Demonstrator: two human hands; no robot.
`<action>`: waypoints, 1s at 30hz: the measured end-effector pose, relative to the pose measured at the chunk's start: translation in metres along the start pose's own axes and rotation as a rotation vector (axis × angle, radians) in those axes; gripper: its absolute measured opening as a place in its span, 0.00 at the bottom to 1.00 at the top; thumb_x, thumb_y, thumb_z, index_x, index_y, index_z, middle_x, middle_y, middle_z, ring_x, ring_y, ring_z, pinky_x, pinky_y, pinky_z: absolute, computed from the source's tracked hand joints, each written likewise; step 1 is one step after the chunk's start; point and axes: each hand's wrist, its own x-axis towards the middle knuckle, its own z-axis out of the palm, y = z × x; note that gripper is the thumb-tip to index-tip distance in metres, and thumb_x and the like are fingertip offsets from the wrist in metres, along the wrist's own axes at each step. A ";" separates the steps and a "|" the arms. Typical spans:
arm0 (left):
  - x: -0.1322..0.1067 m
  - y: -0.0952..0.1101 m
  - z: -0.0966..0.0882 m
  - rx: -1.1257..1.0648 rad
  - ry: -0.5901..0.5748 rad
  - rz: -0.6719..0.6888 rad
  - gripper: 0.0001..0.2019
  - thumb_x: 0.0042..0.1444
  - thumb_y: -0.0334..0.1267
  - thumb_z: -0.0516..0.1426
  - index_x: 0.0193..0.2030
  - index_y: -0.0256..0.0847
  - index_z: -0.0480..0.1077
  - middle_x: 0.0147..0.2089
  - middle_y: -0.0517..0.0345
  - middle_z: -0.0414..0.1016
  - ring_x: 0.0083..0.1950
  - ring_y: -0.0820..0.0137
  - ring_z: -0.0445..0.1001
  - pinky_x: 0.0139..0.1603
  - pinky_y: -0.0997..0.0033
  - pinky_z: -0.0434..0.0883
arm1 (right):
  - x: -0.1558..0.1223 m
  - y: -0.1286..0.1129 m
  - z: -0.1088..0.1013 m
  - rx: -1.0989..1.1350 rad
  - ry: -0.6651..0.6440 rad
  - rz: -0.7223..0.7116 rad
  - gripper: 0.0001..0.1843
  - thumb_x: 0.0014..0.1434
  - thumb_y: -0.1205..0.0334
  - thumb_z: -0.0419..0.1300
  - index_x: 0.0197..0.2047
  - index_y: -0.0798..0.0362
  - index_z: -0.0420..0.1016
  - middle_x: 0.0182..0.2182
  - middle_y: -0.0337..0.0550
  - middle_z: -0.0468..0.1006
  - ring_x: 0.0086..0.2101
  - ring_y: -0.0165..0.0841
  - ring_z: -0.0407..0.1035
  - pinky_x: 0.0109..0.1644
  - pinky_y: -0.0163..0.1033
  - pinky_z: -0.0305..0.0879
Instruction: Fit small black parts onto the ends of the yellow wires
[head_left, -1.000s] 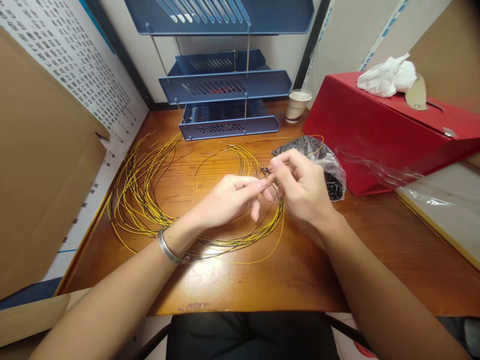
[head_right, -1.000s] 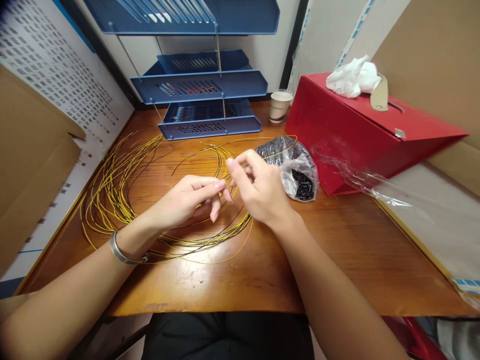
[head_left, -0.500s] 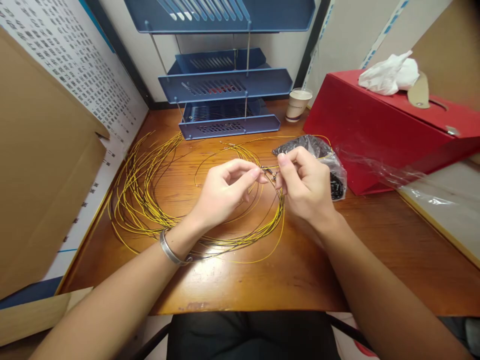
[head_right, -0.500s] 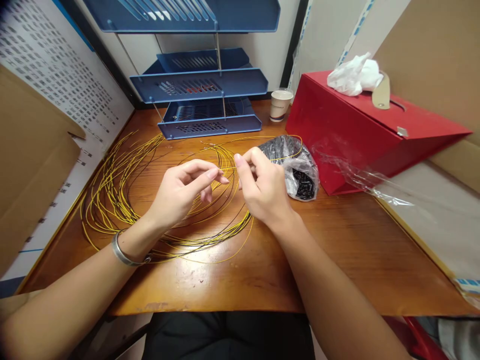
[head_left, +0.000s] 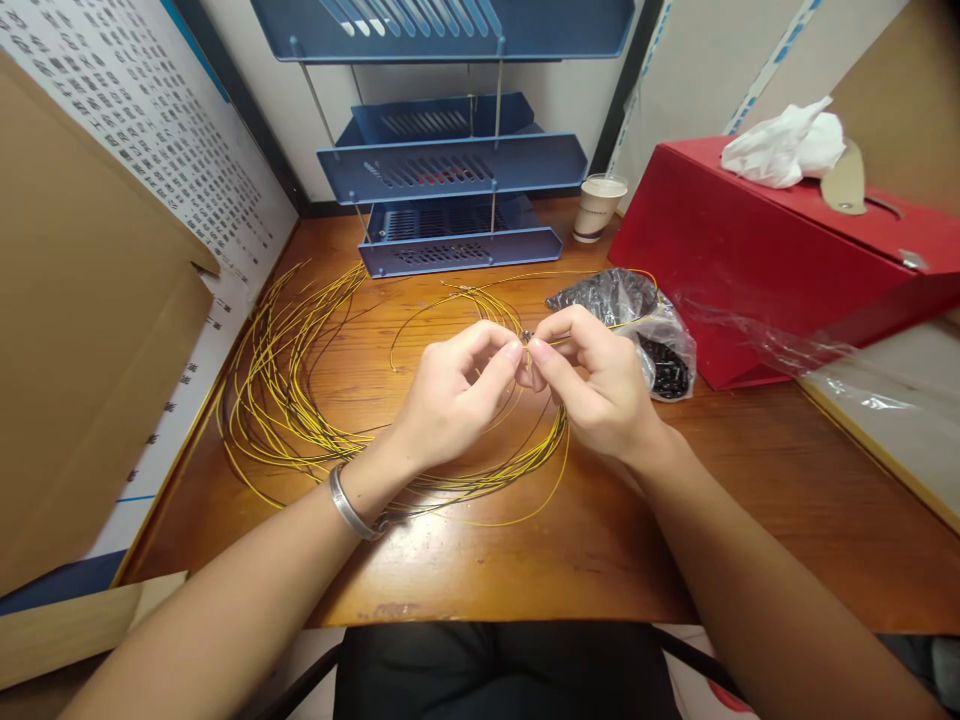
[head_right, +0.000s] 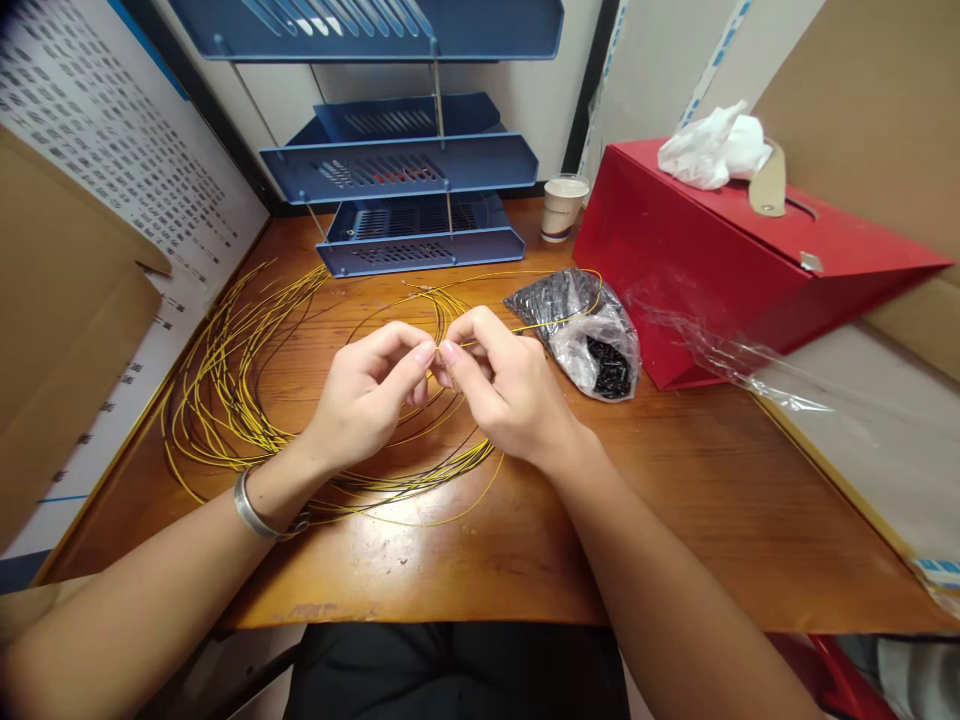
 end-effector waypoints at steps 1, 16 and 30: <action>0.000 -0.001 0.000 0.007 0.000 0.003 0.13 0.67 0.42 0.55 0.34 0.37 0.71 0.27 0.60 0.72 0.26 0.77 0.67 0.29 0.77 0.65 | 0.000 0.000 0.000 0.000 -0.006 -0.001 0.07 0.69 0.58 0.54 0.38 0.50 0.63 0.26 0.35 0.72 0.24 0.27 0.69 0.26 0.34 0.64; 0.001 -0.002 0.000 -0.014 -0.007 -0.009 0.18 0.69 0.43 0.52 0.28 0.38 0.66 0.24 0.62 0.68 0.25 0.77 0.65 0.30 0.76 0.65 | 0.000 0.001 0.000 -0.110 0.016 -0.032 0.07 0.68 0.57 0.56 0.40 0.51 0.67 0.25 0.35 0.71 0.23 0.26 0.67 0.25 0.35 0.57; 0.001 0.000 0.000 0.013 0.049 -0.035 0.24 0.71 0.48 0.47 0.26 0.38 0.68 0.22 0.59 0.70 0.23 0.76 0.66 0.29 0.74 0.65 | -0.001 -0.002 0.001 -0.100 0.023 -0.002 0.07 0.69 0.57 0.55 0.39 0.50 0.66 0.22 0.34 0.69 0.22 0.27 0.65 0.24 0.35 0.56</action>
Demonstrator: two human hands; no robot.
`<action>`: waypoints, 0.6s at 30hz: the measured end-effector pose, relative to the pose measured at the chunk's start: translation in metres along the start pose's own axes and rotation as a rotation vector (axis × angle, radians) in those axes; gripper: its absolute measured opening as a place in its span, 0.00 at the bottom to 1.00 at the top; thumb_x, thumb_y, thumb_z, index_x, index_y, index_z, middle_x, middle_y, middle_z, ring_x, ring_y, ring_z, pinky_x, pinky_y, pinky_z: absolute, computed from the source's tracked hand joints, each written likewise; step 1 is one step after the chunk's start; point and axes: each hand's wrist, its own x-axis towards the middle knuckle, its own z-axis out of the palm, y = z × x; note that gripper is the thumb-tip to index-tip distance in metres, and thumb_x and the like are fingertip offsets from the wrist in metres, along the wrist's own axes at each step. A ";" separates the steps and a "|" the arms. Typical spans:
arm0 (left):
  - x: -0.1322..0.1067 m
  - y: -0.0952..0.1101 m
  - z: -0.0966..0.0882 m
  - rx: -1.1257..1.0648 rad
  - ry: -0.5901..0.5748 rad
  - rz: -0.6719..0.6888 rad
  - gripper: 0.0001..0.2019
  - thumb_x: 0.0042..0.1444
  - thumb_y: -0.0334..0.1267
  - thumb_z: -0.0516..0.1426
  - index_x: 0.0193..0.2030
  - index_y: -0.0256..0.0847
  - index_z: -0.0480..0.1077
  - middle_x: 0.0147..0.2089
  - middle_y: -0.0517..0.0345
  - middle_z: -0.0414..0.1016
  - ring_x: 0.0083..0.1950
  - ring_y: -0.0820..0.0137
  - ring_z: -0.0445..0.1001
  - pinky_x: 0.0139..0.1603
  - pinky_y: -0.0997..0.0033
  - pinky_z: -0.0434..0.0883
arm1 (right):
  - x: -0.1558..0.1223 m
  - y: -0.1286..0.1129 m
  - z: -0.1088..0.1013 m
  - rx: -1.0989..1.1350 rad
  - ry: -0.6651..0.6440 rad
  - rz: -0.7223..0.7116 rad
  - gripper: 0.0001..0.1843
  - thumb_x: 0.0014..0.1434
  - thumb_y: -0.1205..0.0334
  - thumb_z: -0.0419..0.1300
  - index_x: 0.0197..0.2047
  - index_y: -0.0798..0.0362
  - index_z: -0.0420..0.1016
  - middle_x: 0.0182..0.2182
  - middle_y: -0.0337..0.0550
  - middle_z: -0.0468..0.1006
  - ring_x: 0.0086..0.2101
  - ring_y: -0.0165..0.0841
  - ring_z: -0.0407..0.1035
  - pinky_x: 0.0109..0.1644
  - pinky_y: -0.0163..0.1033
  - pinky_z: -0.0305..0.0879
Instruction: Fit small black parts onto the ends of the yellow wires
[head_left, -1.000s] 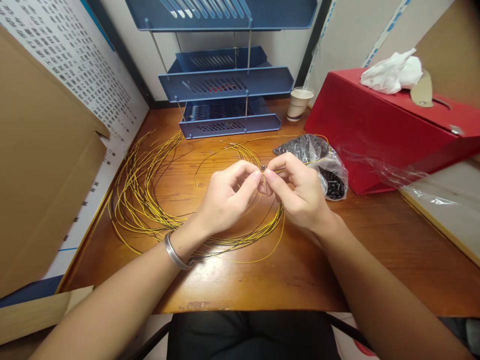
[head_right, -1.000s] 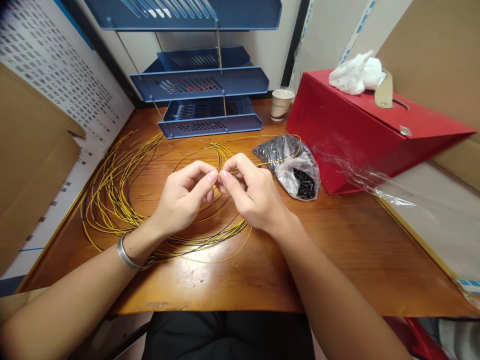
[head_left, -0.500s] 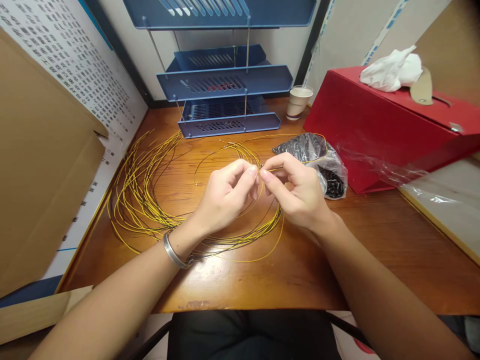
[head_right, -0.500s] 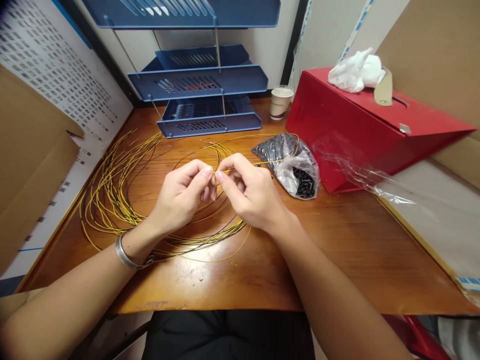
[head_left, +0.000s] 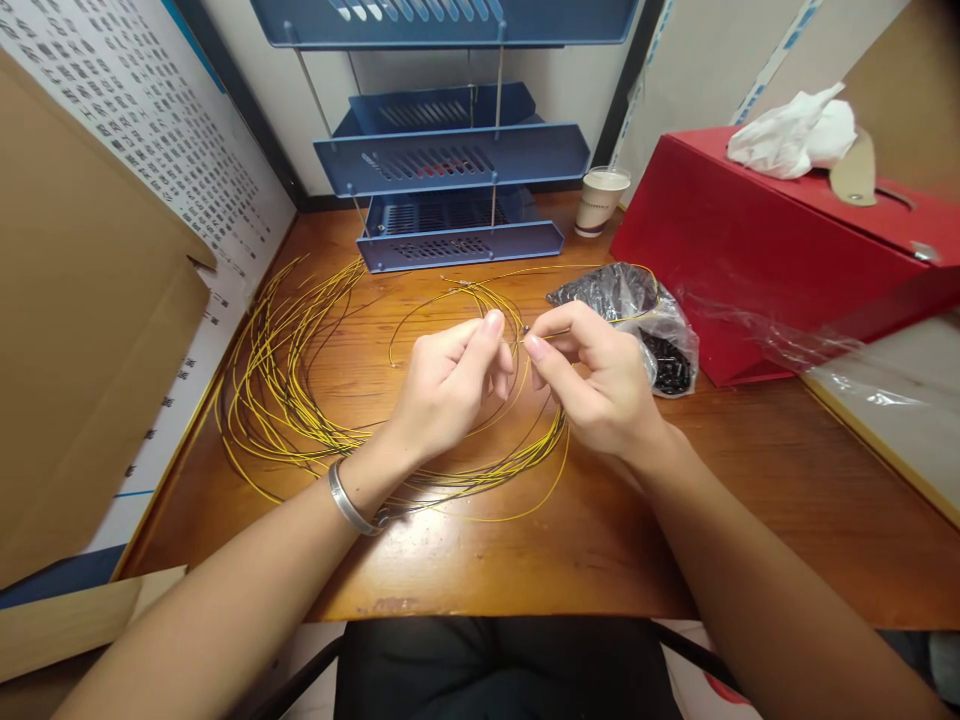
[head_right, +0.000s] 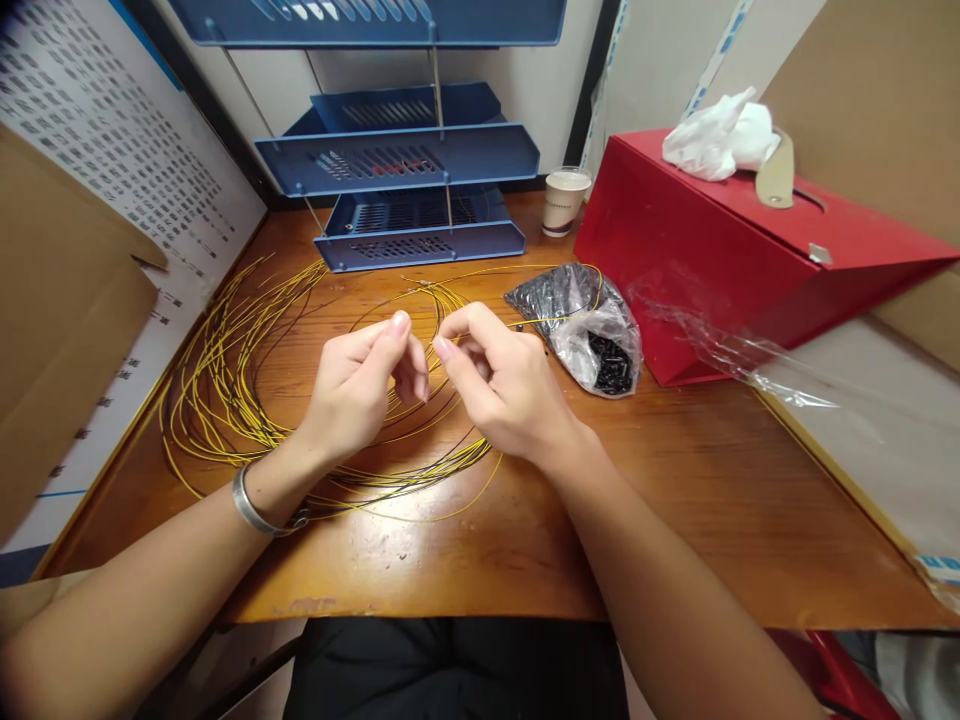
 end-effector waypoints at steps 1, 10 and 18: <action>0.000 -0.001 0.000 0.008 0.016 0.020 0.23 0.71 0.48 0.48 0.28 0.38 0.69 0.24 0.59 0.71 0.24 0.76 0.66 0.29 0.74 0.65 | 0.000 0.000 0.000 0.008 0.003 0.008 0.07 0.69 0.57 0.54 0.39 0.50 0.65 0.22 0.34 0.68 0.21 0.26 0.64 0.24 0.35 0.55; -0.003 -0.002 -0.001 0.117 0.033 0.143 0.09 0.67 0.42 0.56 0.38 0.39 0.68 0.32 0.60 0.73 0.26 0.78 0.68 0.29 0.77 0.65 | 0.000 -0.002 0.000 0.035 0.013 0.011 0.08 0.68 0.57 0.55 0.37 0.50 0.66 0.22 0.34 0.68 0.21 0.26 0.64 0.23 0.34 0.54; -0.003 -0.002 0.001 0.097 0.042 0.108 0.11 0.68 0.43 0.54 0.36 0.39 0.67 0.31 0.59 0.73 0.28 0.76 0.69 0.30 0.77 0.66 | 0.001 -0.002 0.001 0.033 0.022 0.009 0.06 0.68 0.57 0.55 0.39 0.50 0.66 0.23 0.34 0.70 0.21 0.26 0.65 0.22 0.34 0.55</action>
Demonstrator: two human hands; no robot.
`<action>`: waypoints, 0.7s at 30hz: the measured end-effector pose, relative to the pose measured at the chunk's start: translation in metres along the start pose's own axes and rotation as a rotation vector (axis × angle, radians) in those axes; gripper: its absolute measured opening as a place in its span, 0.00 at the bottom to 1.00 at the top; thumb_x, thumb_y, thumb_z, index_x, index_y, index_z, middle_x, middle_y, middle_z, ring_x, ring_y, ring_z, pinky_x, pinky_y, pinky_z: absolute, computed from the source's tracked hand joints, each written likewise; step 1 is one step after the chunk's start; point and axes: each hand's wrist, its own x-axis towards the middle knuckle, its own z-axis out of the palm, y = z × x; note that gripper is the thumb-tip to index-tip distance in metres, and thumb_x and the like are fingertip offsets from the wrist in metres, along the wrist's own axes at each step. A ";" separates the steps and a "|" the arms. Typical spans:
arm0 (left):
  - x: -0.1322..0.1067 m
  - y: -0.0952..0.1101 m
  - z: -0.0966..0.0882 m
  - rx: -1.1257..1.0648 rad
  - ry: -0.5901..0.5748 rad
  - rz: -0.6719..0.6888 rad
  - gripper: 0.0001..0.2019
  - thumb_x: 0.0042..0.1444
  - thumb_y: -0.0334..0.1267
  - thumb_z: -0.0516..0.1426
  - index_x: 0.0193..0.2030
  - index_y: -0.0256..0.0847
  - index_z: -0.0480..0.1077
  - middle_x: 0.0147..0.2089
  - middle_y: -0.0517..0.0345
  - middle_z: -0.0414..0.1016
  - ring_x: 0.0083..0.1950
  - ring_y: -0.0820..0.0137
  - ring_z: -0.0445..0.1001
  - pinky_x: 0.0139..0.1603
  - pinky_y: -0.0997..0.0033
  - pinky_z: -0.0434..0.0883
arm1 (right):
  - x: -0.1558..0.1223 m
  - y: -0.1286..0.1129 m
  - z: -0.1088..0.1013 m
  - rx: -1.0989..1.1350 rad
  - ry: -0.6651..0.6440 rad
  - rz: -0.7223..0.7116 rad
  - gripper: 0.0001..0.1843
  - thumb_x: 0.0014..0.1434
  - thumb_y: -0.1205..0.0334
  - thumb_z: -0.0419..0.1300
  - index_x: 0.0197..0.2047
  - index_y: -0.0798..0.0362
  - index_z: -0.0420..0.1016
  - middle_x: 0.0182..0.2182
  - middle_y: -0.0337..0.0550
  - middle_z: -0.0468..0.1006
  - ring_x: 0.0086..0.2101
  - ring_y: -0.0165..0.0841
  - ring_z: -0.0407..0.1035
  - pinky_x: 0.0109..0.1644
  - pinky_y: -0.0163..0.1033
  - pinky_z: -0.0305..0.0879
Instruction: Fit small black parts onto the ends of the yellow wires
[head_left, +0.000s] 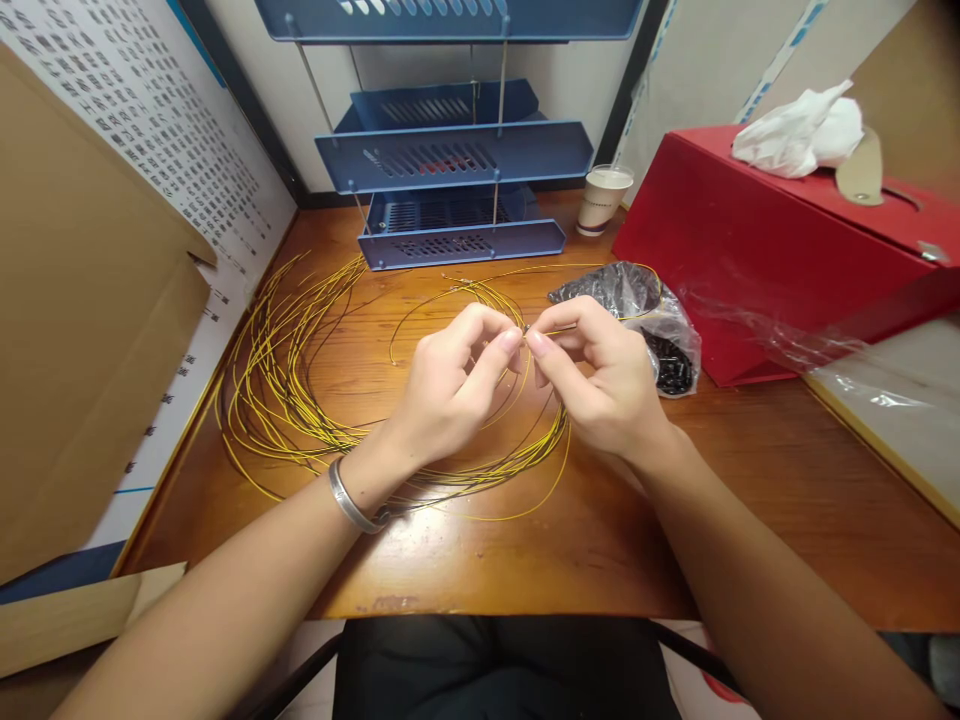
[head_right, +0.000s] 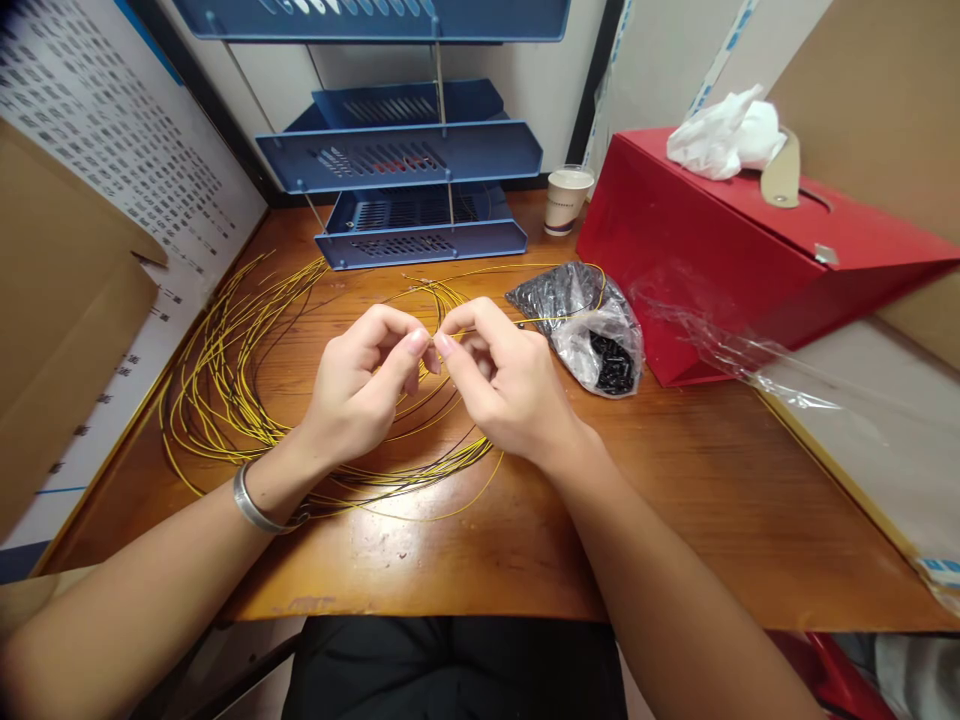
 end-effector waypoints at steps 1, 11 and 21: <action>0.000 0.000 0.000 -0.008 0.001 -0.014 0.11 0.68 0.43 0.54 0.36 0.39 0.67 0.31 0.59 0.73 0.28 0.76 0.69 0.30 0.77 0.66 | 0.000 0.000 0.000 0.001 0.001 0.001 0.06 0.68 0.58 0.55 0.39 0.50 0.66 0.23 0.34 0.69 0.21 0.26 0.65 0.22 0.34 0.55; 0.000 0.001 -0.001 0.034 -0.022 -0.033 0.16 0.70 0.46 0.50 0.32 0.40 0.63 0.26 0.61 0.66 0.27 0.75 0.64 0.31 0.74 0.63 | -0.001 -0.002 0.002 -0.018 0.007 -0.012 0.06 0.68 0.58 0.56 0.40 0.50 0.66 0.23 0.34 0.69 0.22 0.26 0.66 0.24 0.35 0.56; 0.003 -0.005 0.000 0.106 0.086 0.045 0.20 0.71 0.45 0.51 0.27 0.39 0.67 0.18 0.66 0.63 0.20 0.79 0.63 0.27 0.76 0.63 | 0.000 -0.001 0.003 0.023 0.028 -0.047 0.04 0.68 0.61 0.56 0.39 0.51 0.65 0.21 0.32 0.67 0.19 0.25 0.63 0.21 0.35 0.52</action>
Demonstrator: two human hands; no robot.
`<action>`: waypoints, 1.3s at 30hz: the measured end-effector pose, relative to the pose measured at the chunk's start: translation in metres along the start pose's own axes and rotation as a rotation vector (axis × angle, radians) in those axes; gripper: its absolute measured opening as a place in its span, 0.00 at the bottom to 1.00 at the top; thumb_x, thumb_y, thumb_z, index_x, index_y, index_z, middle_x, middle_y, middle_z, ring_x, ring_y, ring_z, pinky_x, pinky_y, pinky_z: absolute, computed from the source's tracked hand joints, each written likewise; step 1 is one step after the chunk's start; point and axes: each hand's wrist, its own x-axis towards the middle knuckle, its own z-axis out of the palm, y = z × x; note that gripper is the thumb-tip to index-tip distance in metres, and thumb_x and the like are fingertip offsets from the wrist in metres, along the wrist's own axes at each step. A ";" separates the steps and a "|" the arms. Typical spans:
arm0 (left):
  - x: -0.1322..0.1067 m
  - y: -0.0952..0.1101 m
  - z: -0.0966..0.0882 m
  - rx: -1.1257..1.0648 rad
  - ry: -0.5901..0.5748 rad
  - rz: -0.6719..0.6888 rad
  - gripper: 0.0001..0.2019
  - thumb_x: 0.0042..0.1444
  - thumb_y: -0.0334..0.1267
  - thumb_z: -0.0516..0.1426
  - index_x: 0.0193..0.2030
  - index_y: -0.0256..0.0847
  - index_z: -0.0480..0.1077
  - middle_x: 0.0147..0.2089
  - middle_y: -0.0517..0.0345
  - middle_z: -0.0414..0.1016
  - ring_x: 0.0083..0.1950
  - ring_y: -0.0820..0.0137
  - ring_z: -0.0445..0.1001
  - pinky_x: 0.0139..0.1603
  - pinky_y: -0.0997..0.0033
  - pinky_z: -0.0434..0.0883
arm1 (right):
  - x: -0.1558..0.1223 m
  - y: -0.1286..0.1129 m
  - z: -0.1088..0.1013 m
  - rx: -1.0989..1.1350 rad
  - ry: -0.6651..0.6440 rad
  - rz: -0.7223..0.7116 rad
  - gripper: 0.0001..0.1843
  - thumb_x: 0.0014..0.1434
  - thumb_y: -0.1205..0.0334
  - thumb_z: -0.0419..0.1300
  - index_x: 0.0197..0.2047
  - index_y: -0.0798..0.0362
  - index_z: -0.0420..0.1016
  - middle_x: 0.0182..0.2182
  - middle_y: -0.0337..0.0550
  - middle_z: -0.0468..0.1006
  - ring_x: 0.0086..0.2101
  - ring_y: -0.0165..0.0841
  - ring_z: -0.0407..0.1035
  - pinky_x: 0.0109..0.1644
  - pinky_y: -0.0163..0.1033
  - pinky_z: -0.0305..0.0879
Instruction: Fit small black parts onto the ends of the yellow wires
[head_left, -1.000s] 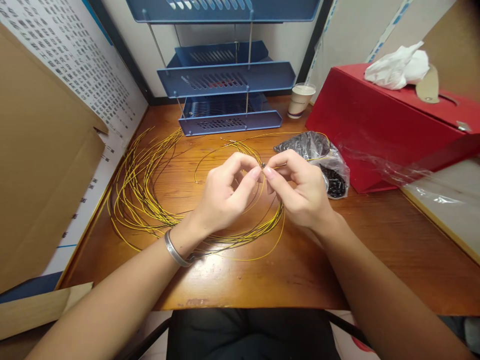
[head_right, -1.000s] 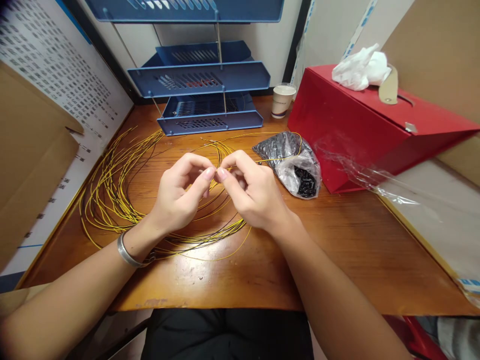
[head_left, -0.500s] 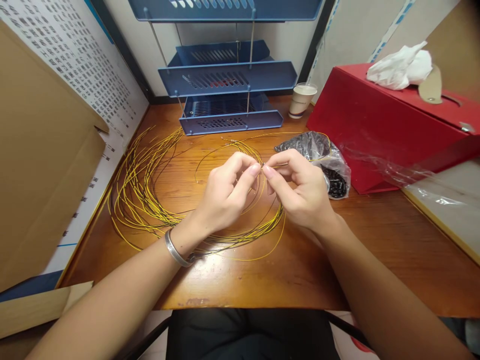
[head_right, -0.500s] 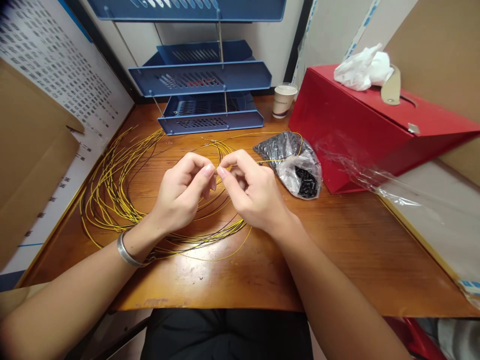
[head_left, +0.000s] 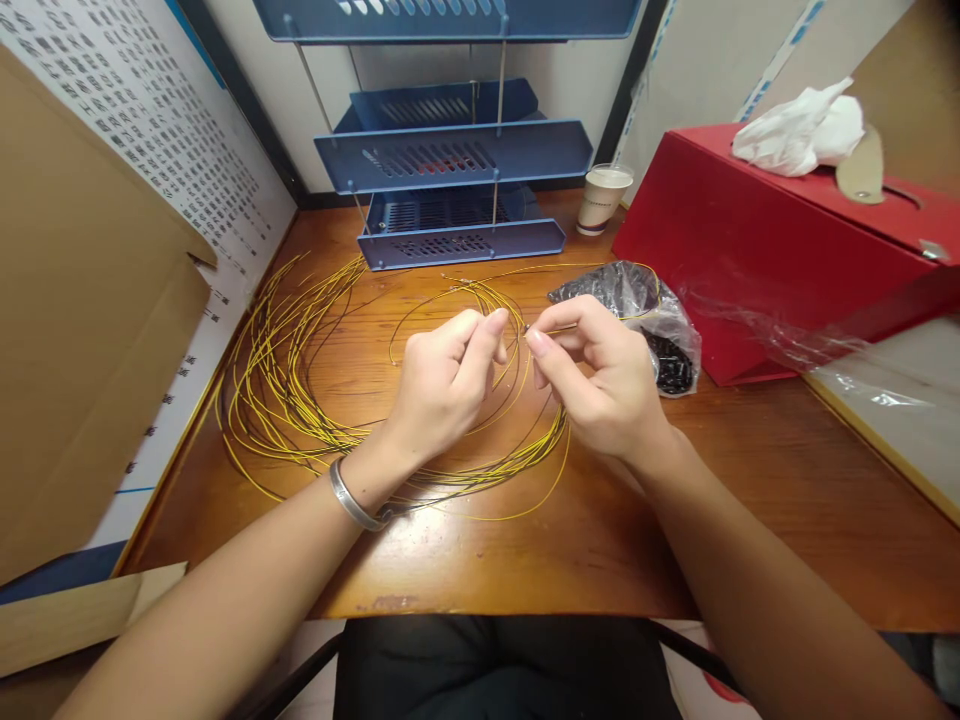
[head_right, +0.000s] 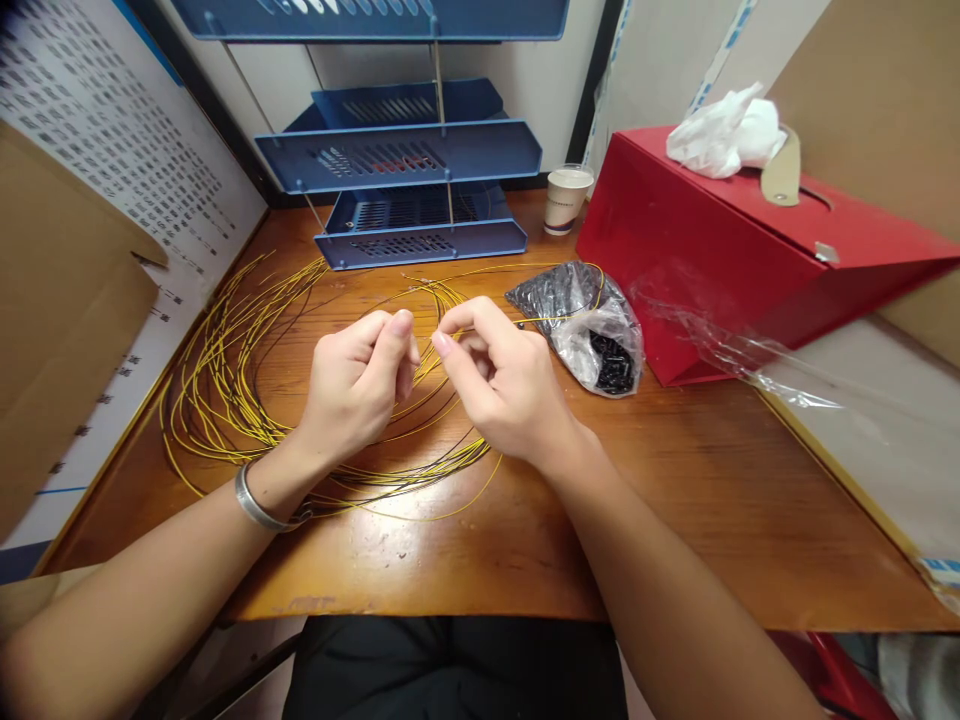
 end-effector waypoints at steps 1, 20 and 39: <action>0.000 -0.002 0.000 0.008 0.019 0.017 0.19 0.71 0.44 0.51 0.29 0.39 0.68 0.19 0.65 0.65 0.21 0.79 0.64 0.27 0.77 0.64 | 0.000 0.000 0.000 0.008 0.005 -0.003 0.04 0.68 0.61 0.55 0.39 0.51 0.65 0.20 0.32 0.66 0.19 0.25 0.63 0.21 0.35 0.51; -0.001 -0.005 -0.002 0.141 0.018 0.279 0.03 0.65 0.34 0.58 0.39 0.39 0.69 0.32 0.65 0.74 0.25 0.83 0.69 0.26 0.83 0.66 | 0.000 -0.001 0.000 0.015 0.012 0.015 0.05 0.67 0.61 0.57 0.38 0.51 0.66 0.19 0.32 0.66 0.19 0.24 0.62 0.20 0.34 0.51; 0.005 -0.006 -0.016 0.540 0.070 0.578 0.09 0.62 0.34 0.61 0.48 0.39 0.71 0.45 0.59 0.82 0.30 0.78 0.77 0.30 0.79 0.72 | -0.001 -0.002 0.000 -0.031 0.046 0.008 0.04 0.67 0.63 0.56 0.38 0.51 0.65 0.19 0.31 0.65 0.18 0.24 0.62 0.21 0.34 0.53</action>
